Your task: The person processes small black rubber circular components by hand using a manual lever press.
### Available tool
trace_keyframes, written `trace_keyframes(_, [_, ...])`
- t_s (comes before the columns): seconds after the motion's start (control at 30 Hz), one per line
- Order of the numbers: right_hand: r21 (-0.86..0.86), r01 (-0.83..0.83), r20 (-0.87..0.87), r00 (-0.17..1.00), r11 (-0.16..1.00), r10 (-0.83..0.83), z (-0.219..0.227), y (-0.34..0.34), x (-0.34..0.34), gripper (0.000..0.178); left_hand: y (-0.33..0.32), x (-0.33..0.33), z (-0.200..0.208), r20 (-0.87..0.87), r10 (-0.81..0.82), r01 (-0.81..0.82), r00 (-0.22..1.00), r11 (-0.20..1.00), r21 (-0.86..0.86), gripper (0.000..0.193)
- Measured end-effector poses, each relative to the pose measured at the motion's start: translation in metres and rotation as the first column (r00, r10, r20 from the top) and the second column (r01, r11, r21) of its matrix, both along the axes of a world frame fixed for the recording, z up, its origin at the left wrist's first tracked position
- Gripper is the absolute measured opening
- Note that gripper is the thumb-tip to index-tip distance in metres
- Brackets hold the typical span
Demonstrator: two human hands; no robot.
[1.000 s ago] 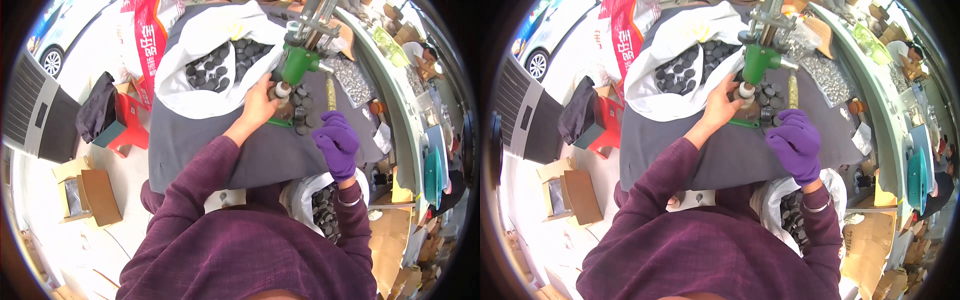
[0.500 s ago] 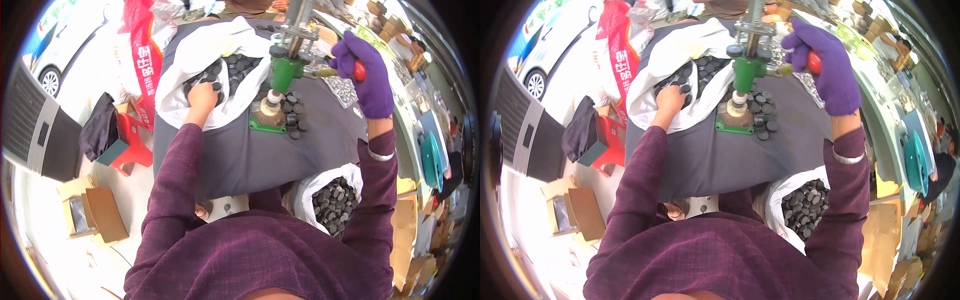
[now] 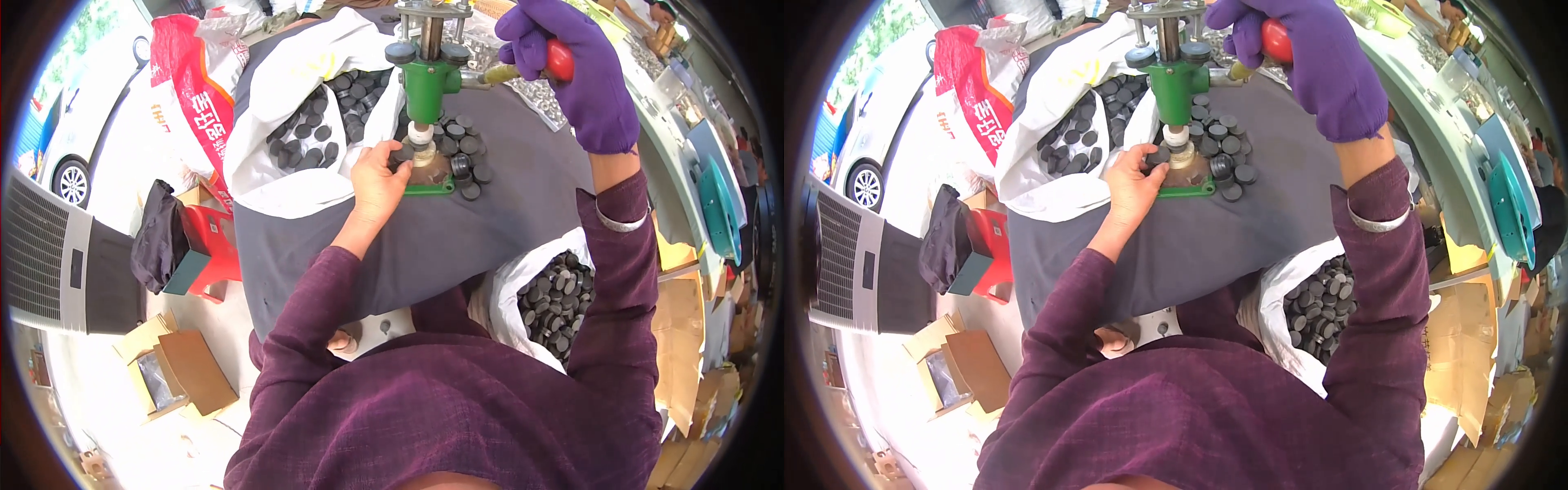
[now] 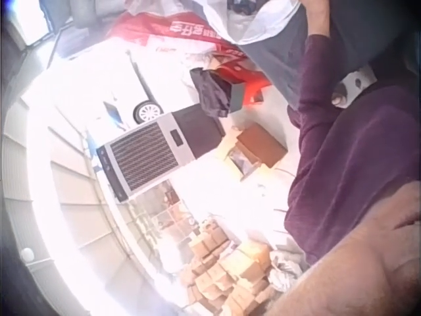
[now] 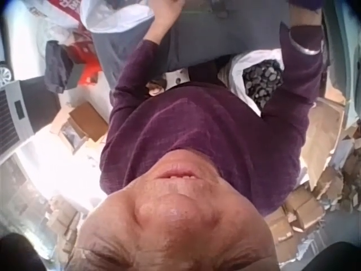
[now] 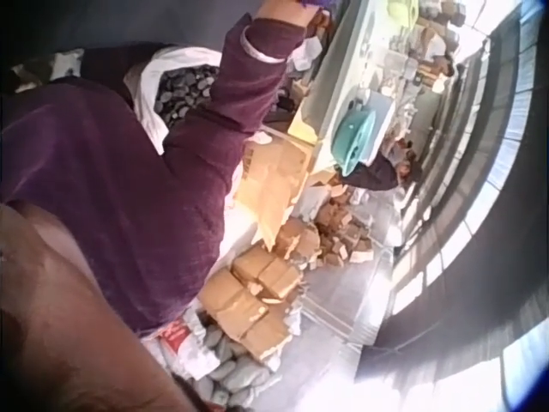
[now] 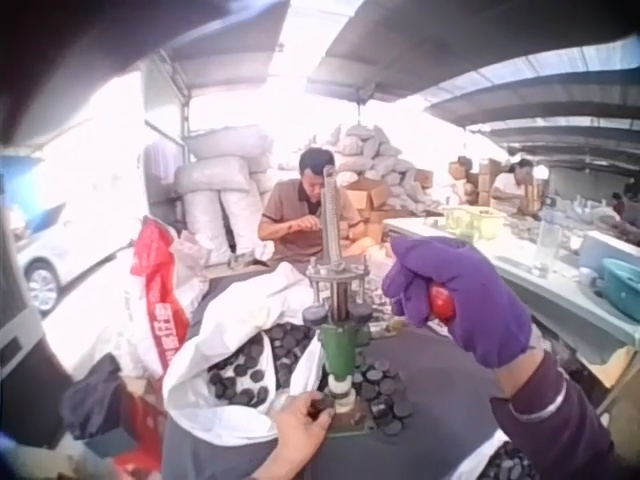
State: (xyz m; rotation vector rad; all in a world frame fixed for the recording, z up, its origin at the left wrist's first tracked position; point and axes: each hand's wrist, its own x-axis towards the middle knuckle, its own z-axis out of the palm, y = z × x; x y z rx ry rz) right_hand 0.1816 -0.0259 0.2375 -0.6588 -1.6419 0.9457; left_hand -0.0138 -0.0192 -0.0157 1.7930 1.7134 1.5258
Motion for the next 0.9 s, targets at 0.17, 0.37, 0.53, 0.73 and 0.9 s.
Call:
trace_keyframes(0.17, [0.031, 0.019, 0.056, 0.998, 0.999, -0.021, -0.012, -0.006, 0.003, 0.032, 0.008, 0.012, 0.003, -0.250, 0.124, -0.101, 0.960, 0.989, 0.106, 0.048])
trace_keyframes(0.37, [0.455, -0.052, 0.221, 0.974, 0.889, -0.056, -0.042, 0.007, 0.019, 0.027, 0.019, 0.024, 0.011, -0.322, 0.135, -0.137, 0.937, 0.990, 0.017, 0.055])
trace_keyframes(0.53, [0.393, -0.078, 0.453, 0.884, 0.916, -0.119, -0.069, -0.017, 0.028, 0.021, 0.023, 0.017, 0.010, -0.280, 0.158, -0.171, 0.947, 0.985, -0.021, 0.064])
trace_keyframes(0.73, [0.507, -0.069, 0.292, 0.952, 0.859, -0.096, -0.142, -0.035, 0.019, 0.005, 0.015, 0.015, 0.020, -0.110, -0.028, 0.021, 0.994, 0.998, -0.065, 0.064])
trace_keyframes(0.9, [0.496, -0.122, 0.394, 0.914, 0.860, -0.098, -0.128, -0.037, 0.022, 0.005, 0.013, -0.060, 0.014, -0.109, 0.272, -0.243, 0.956, 0.943, 0.226, 0.019])
